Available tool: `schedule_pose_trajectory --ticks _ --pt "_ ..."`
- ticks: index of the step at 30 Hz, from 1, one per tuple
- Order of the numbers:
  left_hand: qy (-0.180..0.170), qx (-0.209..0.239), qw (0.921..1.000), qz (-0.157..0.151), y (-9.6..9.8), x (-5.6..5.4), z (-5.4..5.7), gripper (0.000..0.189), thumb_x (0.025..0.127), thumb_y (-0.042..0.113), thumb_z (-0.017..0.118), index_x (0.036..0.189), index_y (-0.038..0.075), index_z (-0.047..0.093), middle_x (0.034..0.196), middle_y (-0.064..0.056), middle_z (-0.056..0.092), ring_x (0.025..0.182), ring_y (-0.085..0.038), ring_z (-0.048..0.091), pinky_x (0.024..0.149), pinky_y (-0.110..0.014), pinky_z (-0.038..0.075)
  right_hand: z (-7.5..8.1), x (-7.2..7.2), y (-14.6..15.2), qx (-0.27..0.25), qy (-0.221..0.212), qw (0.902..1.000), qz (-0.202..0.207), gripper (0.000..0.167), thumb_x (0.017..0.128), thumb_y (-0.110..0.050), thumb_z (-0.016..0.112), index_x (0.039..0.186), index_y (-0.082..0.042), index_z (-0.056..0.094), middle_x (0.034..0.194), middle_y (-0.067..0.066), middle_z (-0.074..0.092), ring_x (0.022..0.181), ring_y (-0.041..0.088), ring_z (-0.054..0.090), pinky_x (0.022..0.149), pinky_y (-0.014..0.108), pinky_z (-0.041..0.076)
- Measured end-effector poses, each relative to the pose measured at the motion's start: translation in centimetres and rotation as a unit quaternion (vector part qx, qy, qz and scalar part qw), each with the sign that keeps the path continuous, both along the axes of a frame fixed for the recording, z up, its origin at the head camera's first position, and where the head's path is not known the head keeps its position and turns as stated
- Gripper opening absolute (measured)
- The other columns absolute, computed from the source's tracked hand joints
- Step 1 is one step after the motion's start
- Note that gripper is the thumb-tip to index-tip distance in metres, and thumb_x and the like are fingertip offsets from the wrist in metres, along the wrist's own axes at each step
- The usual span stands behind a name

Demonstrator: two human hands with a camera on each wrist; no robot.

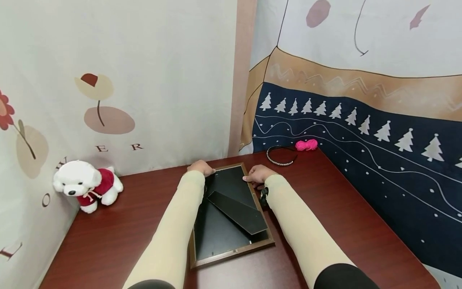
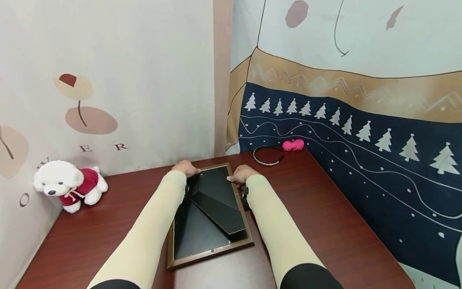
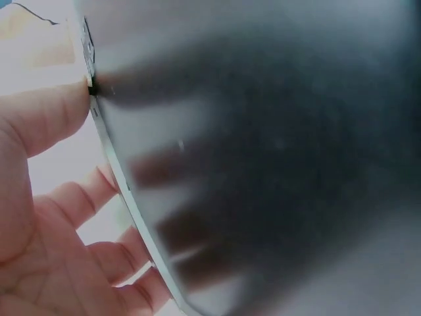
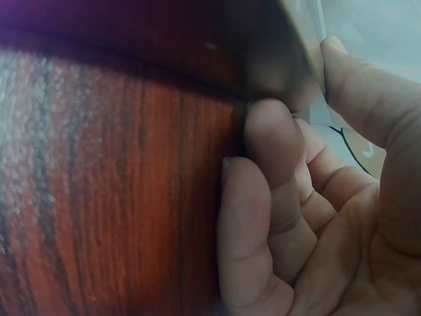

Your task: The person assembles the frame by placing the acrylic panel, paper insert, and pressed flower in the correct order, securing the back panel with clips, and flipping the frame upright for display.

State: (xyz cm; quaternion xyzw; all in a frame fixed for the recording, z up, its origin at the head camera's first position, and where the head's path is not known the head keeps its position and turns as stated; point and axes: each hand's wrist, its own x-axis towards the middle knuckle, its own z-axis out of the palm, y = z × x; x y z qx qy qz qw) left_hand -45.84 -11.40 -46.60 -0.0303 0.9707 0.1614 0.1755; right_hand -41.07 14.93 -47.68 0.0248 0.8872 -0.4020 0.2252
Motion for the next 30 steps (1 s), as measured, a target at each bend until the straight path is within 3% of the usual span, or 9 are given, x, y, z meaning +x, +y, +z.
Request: schedule_pose_trajectory --ticks 11,17,22,27,30 --pt "0.001 -0.001 1.0000 -0.001 -0.1 0.3 0.4 0.068 0.105 0.046 0.060 0.147 -0.007 0.055 0.156 -0.027 0.049 0.141 -0.040 0.049 0.122 -0.056 0.032 0.0 -0.4 -0.1 -0.002 -0.004 0.9999 0.010 0.030 0.100 -0.033 0.075 0.080 -0.015 0.063 0.082 0.002 0.059 0.075 0.020 0.063 0.066 0.035 0.057" --pt "-0.003 0.017 0.9998 -0.012 -0.3 0.8 1.1 0.063 0.105 0.042 0.059 0.145 -0.005 0.057 0.150 -0.025 0.054 0.131 -0.037 0.056 0.116 -0.051 0.040 0.2 -0.4 0.3 -0.001 -0.007 1.0000 0.005 0.029 0.099 -0.033 0.076 0.082 -0.013 0.063 0.083 0.003 0.059 0.075 0.020 0.064 0.064 0.034 0.057" --pt "-0.007 0.022 0.9997 0.003 -0.5 0.7 0.9 0.061 0.102 0.040 0.062 0.144 -0.005 0.059 0.149 -0.025 0.056 0.129 -0.036 0.056 0.114 -0.050 0.042 0.2 -0.4 0.2 -0.005 -0.009 0.9999 0.013 0.031 0.099 -0.033 0.076 0.079 -0.015 0.061 0.081 0.002 0.058 0.075 0.020 0.064 0.064 0.034 0.057" --pt "-0.012 0.037 0.9988 0.029 -0.3 1.0 1.0 0.066 0.101 0.039 0.062 0.149 -0.005 0.053 0.158 -0.029 0.044 0.146 -0.047 0.041 0.118 -0.062 0.036 0.0 -0.5 0.1 -0.001 -0.008 0.9998 0.019 0.031 0.100 -0.033 0.075 0.079 -0.015 0.060 0.082 0.002 0.059 0.075 0.020 0.064 0.064 0.034 0.057" --pt "-0.015 0.041 0.9980 0.045 -0.2 0.8 0.8 0.068 0.099 0.038 0.062 0.152 -0.004 0.051 0.162 -0.030 0.038 0.148 -0.053 0.034 0.114 -0.072 0.034 0.0 -0.5 0.0 0.002 -0.008 0.9999 0.014 0.029 0.099 -0.032 0.075 0.083 -0.014 0.060 0.085 0.003 0.060 0.075 0.020 0.064 0.064 0.034 0.057"
